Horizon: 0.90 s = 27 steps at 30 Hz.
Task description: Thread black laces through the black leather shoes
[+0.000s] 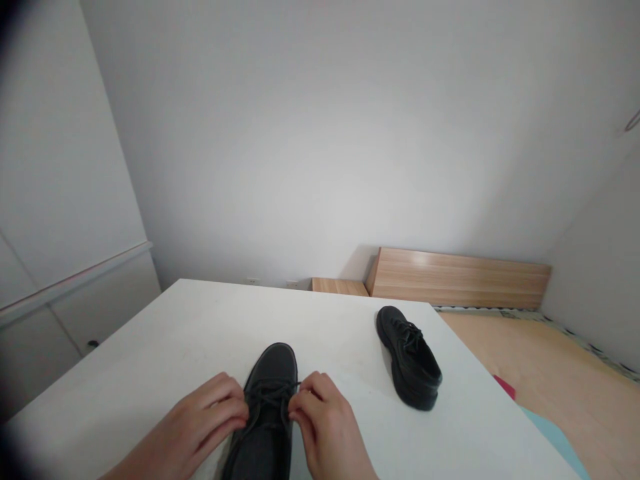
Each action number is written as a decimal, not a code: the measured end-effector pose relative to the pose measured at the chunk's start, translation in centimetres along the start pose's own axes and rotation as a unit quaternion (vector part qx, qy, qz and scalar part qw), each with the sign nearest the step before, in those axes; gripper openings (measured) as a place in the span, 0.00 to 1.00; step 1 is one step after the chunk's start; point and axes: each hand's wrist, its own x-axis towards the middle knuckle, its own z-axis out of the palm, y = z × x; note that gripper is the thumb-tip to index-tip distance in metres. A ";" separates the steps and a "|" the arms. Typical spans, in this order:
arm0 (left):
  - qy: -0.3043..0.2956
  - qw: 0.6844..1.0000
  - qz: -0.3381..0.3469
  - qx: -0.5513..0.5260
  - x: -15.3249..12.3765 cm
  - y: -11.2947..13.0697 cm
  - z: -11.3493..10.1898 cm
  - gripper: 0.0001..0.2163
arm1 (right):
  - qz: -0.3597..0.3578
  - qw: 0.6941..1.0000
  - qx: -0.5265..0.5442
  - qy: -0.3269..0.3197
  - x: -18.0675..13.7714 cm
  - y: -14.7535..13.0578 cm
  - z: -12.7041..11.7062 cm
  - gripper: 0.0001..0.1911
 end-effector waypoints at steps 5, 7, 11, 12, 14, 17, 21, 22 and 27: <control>0.038 0.999 -0.002 0.023 -0.4 0.2 1.2 0.09 | 0.021 0.999 0.041 -0.025 -0.3 -0.3 0.0 0.13; 0.041 0.999 -0.006 0.013 -0.4 0.5 1.4 0.11 | 0.018 0.998 0.040 -0.035 -0.4 -0.7 -0.2 0.12; -0.005 0.999 -0.034 0.017 -0.3 1.4 1.3 0.14 | 0.034 0.994 -0.029 -0.095 -0.3 -1.9 -0.5 0.18; -0.024 0.998 -0.045 0.021 -0.2 1.6 1.2 0.14 | 0.036 0.991 -0.054 -0.113 -0.1 -2.2 -0.5 0.20; -0.052 0.997 -0.061 0.020 -0.1 1.9 1.1 0.15 | 0.034 0.984 -0.109 -0.139 0.2 -2.8 -0.4 0.21; -0.074 0.995 -0.072 0.006 0.0 2.1 0.8 0.16 | 0.031 0.971 -0.181 -0.151 0.5 -3.3 -0.1 0.20; -0.094 0.991 -0.094 0.025 -0.2 2.2 0.6 0.21 | 0.018 0.966 -0.221 -0.134 0.5 -3.3 0.7 0.18; -0.098 0.990 -0.099 0.037 -0.2 2.2 0.7 0.22 | 0.014 0.967 -0.222 -0.124 0.4 -3.1 0.9 0.17; -0.112 0.980 -0.115 0.118 0.2 2.6 1.0 0.21 | 0.019 0.980 -0.188 -0.069 -0.1 -2.6 1.5 0.14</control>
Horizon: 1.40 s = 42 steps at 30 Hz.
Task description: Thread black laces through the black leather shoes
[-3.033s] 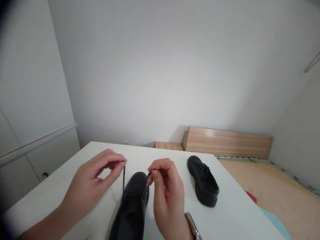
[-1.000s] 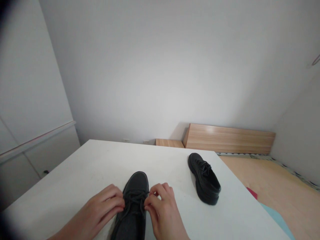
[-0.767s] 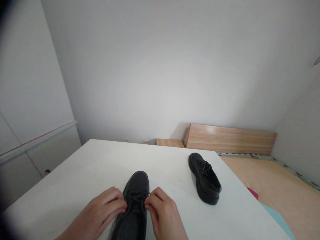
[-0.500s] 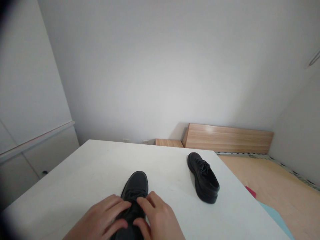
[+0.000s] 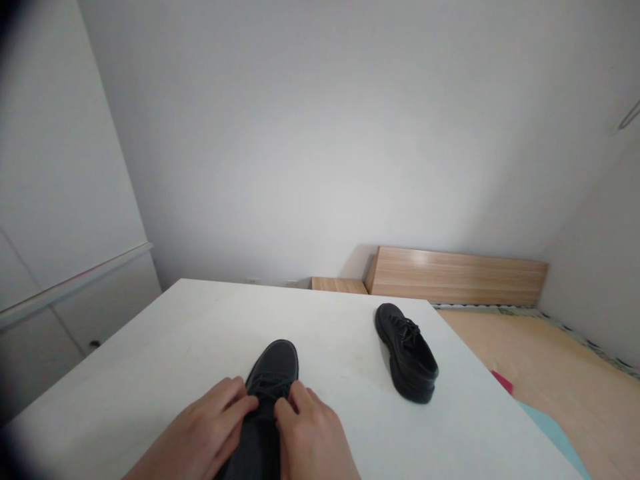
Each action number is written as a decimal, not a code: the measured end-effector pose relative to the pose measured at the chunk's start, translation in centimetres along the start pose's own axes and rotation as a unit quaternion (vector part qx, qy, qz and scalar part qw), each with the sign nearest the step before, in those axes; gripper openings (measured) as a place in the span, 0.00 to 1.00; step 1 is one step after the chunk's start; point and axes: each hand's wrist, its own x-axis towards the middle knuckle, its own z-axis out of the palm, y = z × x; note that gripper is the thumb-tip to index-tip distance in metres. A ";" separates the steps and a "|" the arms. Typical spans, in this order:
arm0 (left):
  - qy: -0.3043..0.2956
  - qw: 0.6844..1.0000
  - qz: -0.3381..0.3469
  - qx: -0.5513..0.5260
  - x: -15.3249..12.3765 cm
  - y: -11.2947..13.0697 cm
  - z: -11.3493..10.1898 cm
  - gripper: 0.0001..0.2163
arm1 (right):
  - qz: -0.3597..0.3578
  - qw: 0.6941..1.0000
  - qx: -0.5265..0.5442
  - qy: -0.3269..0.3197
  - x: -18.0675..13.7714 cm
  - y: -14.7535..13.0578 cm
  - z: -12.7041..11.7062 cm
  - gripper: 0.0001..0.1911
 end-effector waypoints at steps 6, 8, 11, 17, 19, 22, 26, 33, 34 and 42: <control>0.010 0.996 0.008 0.087 0.6 0.5 0.1 0.15 | 0.005 0.999 0.040 0.005 -0.2 0.0 -0.8 0.14; 0.017 0.994 0.011 0.104 0.6 0.6 0.3 0.17 | 0.001 0.999 0.045 0.006 -0.3 0.1 -0.8 0.14; 0.022 0.992 0.021 0.120 0.6 0.7 0.6 0.21 | 0.004 0.999 0.032 0.014 -0.3 0.2 -0.5 0.14; -0.018 0.994 0.014 0.104 1.6 1.7 -1.1 0.20 | 0.015 1.000 0.024 0.009 -0.4 -0.1 -0.6 0.14; -0.041 0.993 0.012 0.109 1.9 1.9 -1.7 0.21 | 0.027 0.999 0.034 0.002 -0.5 -0.3 -0.9 0.15; -0.009 0.996 0.022 0.091 1.8 2.0 -2.2 0.18 | 0.038 0.998 0.053 0.015 -0.5 -0.5 -1.2 0.14; 0.077 0.992 0.063 -0.071 1.5 2.0 -3.6 0.12 | 0.013 0.990 0.106 0.095 -0.2 -0.9 -1.5 0.14; 0.222 0.904 0.026 -0.364 1.4 2.3 -6.4 0.06 | -0.046 0.916 0.310 0.250 0.9 -2.6 -3.9 0.09; 0.230 0.899 0.025 -0.371 1.4 2.4 -6.3 0.05 | -0.035 0.913 0.328 0.240 1.0 -2.9 -4.0 0.09; 0.206 0.849 -0.003 -0.487 1.3 2.0 -4.6 0.06 | 0.041 0.848 0.501 0.169 1.3 -3.5 -2.7 0.07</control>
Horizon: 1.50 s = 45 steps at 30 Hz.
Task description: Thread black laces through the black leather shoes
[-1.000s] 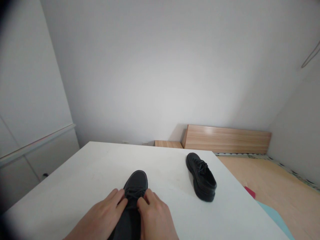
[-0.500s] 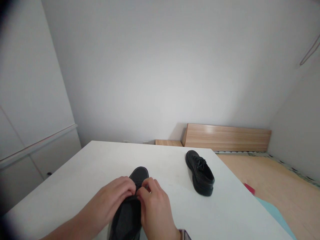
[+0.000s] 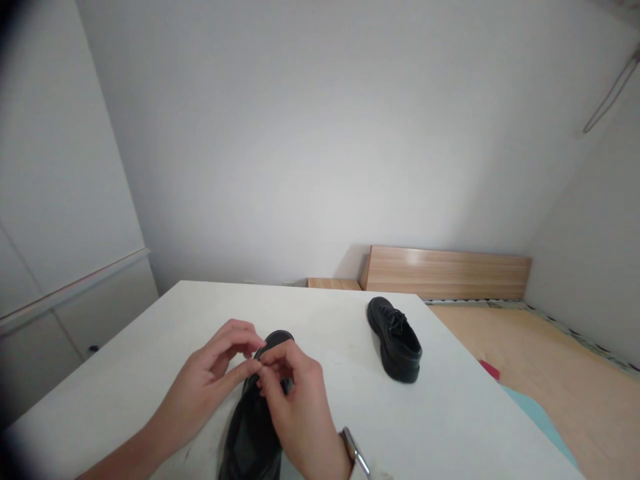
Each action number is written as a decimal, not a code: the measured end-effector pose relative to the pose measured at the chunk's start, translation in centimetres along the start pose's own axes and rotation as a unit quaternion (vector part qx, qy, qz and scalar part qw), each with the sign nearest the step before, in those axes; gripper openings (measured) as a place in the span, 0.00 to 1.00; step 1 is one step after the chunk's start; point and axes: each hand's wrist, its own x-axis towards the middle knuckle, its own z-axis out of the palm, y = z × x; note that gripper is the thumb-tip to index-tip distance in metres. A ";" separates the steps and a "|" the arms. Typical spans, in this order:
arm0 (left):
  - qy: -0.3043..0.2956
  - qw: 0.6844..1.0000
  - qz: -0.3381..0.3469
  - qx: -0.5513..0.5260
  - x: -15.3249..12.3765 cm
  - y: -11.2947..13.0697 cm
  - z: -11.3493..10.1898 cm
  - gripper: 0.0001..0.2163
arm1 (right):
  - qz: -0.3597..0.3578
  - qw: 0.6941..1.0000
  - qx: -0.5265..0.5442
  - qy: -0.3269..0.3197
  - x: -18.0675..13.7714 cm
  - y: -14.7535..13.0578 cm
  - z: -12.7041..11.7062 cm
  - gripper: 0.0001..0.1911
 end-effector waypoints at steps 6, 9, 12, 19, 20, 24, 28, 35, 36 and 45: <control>-0.105 0.991 -0.073 0.040 -0.2 -1.9 0.3 0.09 | -0.039 0.997 -0.048 0.053 0.2 0.3 -0.5 0.04; -0.072 0.992 -0.095 0.038 -0.1 -2.4 0.8 0.09 | -0.150 0.971 -0.175 0.065 0.2 0.2 -0.8 0.08; -0.069 0.994 -0.083 0.036 -0.1 -2.7 1.3 0.07 | -0.299 0.897 -0.327 0.020 0.4 0.1 -0.6 0.12; -0.109 0.992 -0.067 0.015 -0.4 -2.8 0.6 0.09 | -0.409 0.810 -0.406 -0.105 1.2 -1.0 -0.2 0.13; -0.120 0.991 -0.050 0.031 -0.4 -2.8 0.4 0.09 | -0.403 0.818 -0.394 -0.116 1.3 -1.1 -0.3 0.11; -0.108 0.964 0.166 0.178 -0.6 -3.0 -0.6 0.09 | -0.282 0.899 -0.321 -0.101 0.9 -0.5 -0.8 0.14; -0.080 0.849 0.402 0.333 -0.7 -3.4 -0.7 0.09 | -0.120 0.957 -0.248 -0.090 0.5 1.4 -1.2 0.18; -0.021 0.822 0.413 0.391 -1.0 -4.3 -0.5 0.06 | 0.011 0.994 -0.103 -0.047 0.8 2.2 -1.5 0.10; -0.015 0.830 0.403 0.386 -1.0 -4.2 -0.6 0.05 | -0.012 0.992 -0.122 -0.029 0.7 2.2 -1.5 0.09; -0.055 0.918 0.223 0.323 -2.1 -5.1 -3.0 0.05 | -0.147 0.939 -0.310 0.025 -1.3 4.7 -4.3 0.10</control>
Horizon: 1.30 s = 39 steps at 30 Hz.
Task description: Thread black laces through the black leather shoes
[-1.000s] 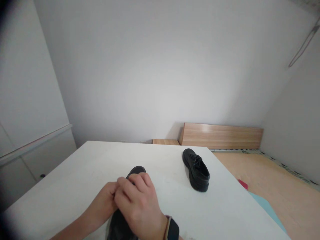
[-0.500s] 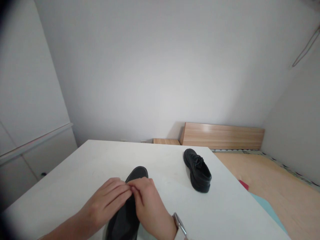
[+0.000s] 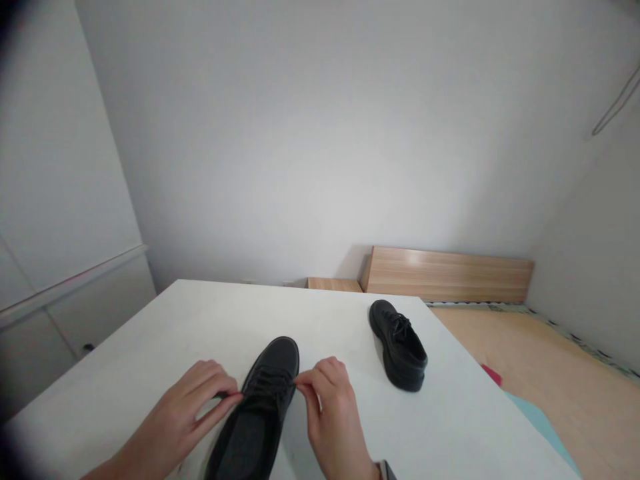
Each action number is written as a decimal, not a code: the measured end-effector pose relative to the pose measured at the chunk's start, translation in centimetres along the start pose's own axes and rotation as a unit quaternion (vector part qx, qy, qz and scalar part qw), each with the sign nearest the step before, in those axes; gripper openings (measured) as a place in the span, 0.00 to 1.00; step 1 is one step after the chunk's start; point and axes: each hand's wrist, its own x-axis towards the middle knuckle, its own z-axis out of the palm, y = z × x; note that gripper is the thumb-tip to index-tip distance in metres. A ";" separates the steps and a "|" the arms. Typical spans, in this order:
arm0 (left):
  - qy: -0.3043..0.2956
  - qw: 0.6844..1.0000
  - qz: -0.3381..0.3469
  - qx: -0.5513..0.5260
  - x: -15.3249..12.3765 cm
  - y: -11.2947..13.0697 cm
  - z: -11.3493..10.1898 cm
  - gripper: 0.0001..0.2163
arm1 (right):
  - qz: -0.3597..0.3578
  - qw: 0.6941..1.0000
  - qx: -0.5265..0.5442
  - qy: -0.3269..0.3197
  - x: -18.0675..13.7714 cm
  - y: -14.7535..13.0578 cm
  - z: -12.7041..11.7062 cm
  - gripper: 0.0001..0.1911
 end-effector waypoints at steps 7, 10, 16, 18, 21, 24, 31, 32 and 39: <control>-0.093 0.914 -0.263 -0.293 2.1 1.2 0.5 0.06 | 0.032 0.999 0.042 0.009 -0.7 -0.1 -0.5 0.08; -0.101 0.874 -0.291 -0.376 3.4 2.0 1.4 0.07 | 0.011 0.995 0.100 0.006 0.1 -1.7 -0.6 0.08; -0.113 0.882 -0.272 -0.367 4.2 2.4 2.1 0.05 | -0.030 0.987 0.161 -0.005 1.6 -3.7 0.1 0.10; -0.119 0.901 -0.256 -0.328 4.1 2.4 2.0 0.06 | -0.022 0.986 0.168 -0.011 1.9 -3.7 0.2 0.10; -0.086 0.923 -0.243 -0.286 3.8 2.4 1.8 0.06 | -0.030 0.989 0.143 -0.033 1.9 -3.1 0.3 0.12; -0.072 0.924 -0.242 -0.286 3.7 2.5 1.6 0.06 | -0.040 0.995 0.076 -0.040 1.7 -2.4 0.3 0.15; -0.077 0.923 -0.254 -0.278 3.6 1.8 1.8 0.06 | -0.089 0.995 -0.017 -0.049 1.0 -1.9 -1.1 0.13; -0.083 0.913 -0.265 -0.300 3.6 1.6 1.9 0.06 | -0.107 0.992 -0.025 -0.066 0.9 -1.8 -1.4 0.14; -0.106 0.912 -0.273 -0.288 3.3 1.7 2.5 0.04 | -0.197 0.960 -0.104 -0.171 1.0 -1.6 -2.3 0.15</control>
